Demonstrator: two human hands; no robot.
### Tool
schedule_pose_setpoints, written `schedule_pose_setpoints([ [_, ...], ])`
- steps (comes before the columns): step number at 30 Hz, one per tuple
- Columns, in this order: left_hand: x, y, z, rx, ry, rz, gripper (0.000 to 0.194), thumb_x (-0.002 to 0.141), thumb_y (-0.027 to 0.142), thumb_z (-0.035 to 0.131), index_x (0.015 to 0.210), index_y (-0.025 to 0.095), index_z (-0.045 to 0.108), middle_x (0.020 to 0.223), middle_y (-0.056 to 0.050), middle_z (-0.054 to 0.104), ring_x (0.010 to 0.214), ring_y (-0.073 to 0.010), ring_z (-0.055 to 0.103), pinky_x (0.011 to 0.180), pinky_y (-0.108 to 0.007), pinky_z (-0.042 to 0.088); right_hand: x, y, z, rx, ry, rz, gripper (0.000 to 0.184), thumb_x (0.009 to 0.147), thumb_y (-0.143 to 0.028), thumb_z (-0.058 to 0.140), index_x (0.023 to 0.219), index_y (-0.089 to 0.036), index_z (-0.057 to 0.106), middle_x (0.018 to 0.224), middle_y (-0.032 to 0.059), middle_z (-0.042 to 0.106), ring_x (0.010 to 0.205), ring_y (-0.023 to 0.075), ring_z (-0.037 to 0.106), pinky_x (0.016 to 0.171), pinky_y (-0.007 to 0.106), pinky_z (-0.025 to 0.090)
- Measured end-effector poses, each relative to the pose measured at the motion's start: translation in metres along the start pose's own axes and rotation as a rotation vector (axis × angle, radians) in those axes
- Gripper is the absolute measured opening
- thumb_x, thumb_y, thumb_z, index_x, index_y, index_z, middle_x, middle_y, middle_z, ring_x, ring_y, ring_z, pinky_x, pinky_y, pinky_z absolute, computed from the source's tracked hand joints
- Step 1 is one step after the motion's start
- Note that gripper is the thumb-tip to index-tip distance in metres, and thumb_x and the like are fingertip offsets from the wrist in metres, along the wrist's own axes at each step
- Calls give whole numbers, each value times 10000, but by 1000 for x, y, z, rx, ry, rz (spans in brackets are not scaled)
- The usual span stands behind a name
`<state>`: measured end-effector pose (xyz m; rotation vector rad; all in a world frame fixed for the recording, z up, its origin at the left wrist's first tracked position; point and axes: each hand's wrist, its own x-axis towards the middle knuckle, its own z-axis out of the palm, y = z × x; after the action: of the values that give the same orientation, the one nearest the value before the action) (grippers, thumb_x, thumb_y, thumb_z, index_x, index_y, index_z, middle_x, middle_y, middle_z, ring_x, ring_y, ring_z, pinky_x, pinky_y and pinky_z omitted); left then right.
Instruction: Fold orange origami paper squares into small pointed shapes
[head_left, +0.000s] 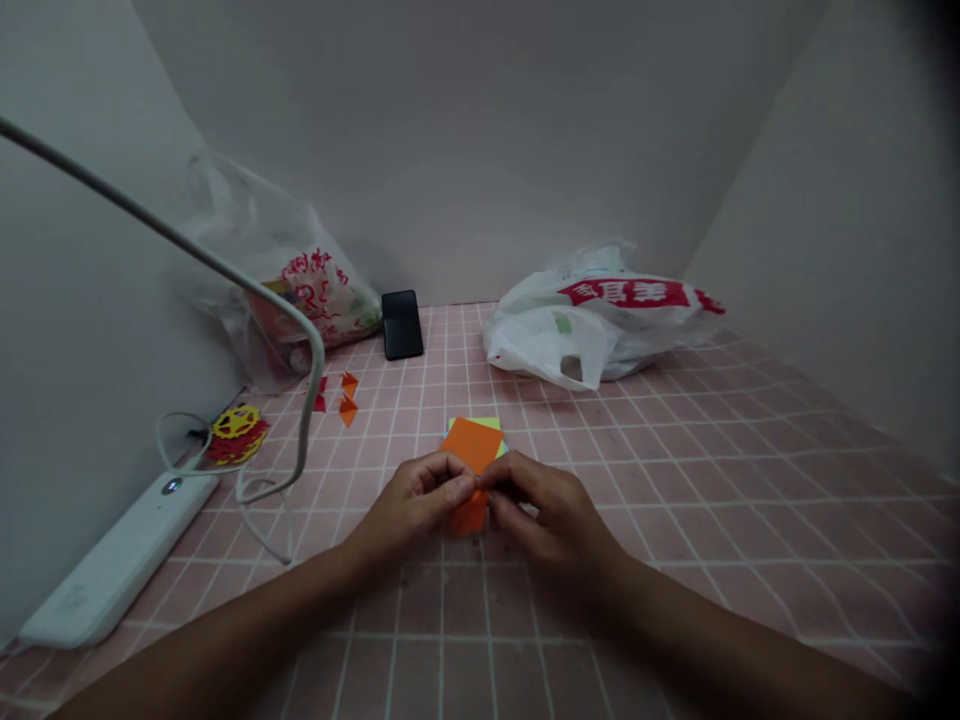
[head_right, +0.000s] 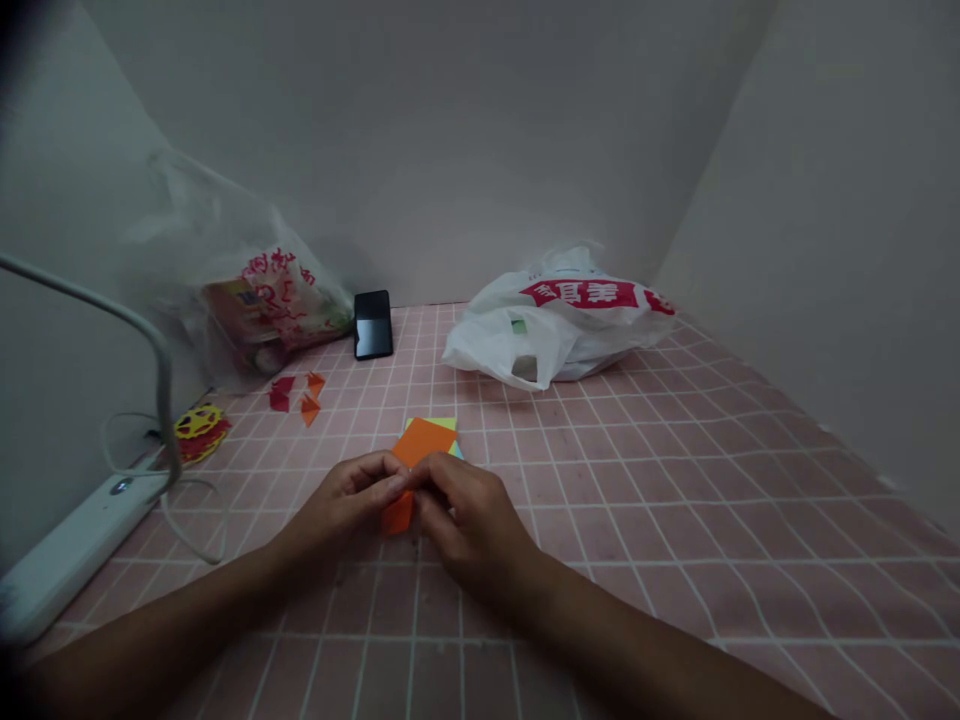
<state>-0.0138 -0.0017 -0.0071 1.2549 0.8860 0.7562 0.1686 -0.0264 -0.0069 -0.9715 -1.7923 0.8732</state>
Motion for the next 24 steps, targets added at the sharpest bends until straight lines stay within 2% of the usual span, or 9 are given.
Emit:
schedule_pose_setpoints([
  [3, 0, 1, -1, 65, -13, 6, 247, 848, 384, 657, 824, 142, 616, 771, -7, 580, 697, -128, 513, 653, -250, 381, 0, 1, 0, -20, 10, -16, 175, 851, -66, 473, 876, -186, 599, 754, 0, 619, 674, 133, 590, 629, 258, 441],
  [6, -1, 5, 2, 103, 26, 62, 198, 822, 332, 681, 801, 143, 625, 749, 0, 585, 683, -119, 510, 647, -240, 391, 0, 2, 0, 4, 39, 24, 122, 847, -98, 503, 872, -187, 582, 761, 3, 620, 658, 135, 582, 614, 263, 444],
  [8, -2, 7, 4, 121, 65, 102, 181, 818, 310, 683, 778, 147, 618, 723, 9, 572, 656, -111, 498, 622, -232, 392, 0, 1, 0, 93, 74, 103, 89, 848, -135, 531, 904, -187, 576, 770, 3, 620, 649, 136, 587, 606, 264, 456],
  [10, -3, 8, 5, 119, 83, 120, 177, 818, 305, 687, 776, 149, 614, 719, 11, 570, 641, -109, 495, 602, -228, 395, 2, -1, 0, 197, 48, 213, 37, 856, -180, 546, 857, -183, 582, 730, 2, 614, 617, 136, 588, 583, 265, 463],
  [13, -3, 7, 5, 82, 56, 116, 196, 849, 328, 668, 786, 151, 614, 724, 7, 584, 649, -114, 516, 620, -235, 414, 5, -4, -1, 295, -6, 312, 82, 852, -200, 546, 780, -179, 579, 696, 6, 620, 576, 132, 586, 550, 261, 462],
  [16, -3, 3, 3, 39, 25, 93, 234, 901, 358, 618, 787, 153, 616, 717, 1, 597, 663, -120, 535, 644, -244, 422, 5, -7, -1, 282, -18, 303, 87, 848, -188, 545, 772, -177, 585, 702, 9, 632, 589, 129, 586, 541, 248, 453],
  [20, -3, -1, 1, -47, -26, 44, 212, 895, 348, 647, 803, 163, 601, 717, 3, 614, 648, -122, 552, 640, -248, 423, 4, -6, -1, 227, -27, 280, 109, 857, -188, 547, 759, -177, 592, 682, 2, 619, 573, 121, 570, 532, 241, 442],
  [24, -3, 0, 1, -39, -3, 49, 228, 914, 349, 621, 783, 163, 604, 704, 11, 592, 648, -115, 539, 644, -242, 417, 3, -6, 0, 241, -45, 266, 103, 856, -175, 537, 767, -176, 590, 682, 2, 623, 561, 118, 563, 532, 242, 444],
])
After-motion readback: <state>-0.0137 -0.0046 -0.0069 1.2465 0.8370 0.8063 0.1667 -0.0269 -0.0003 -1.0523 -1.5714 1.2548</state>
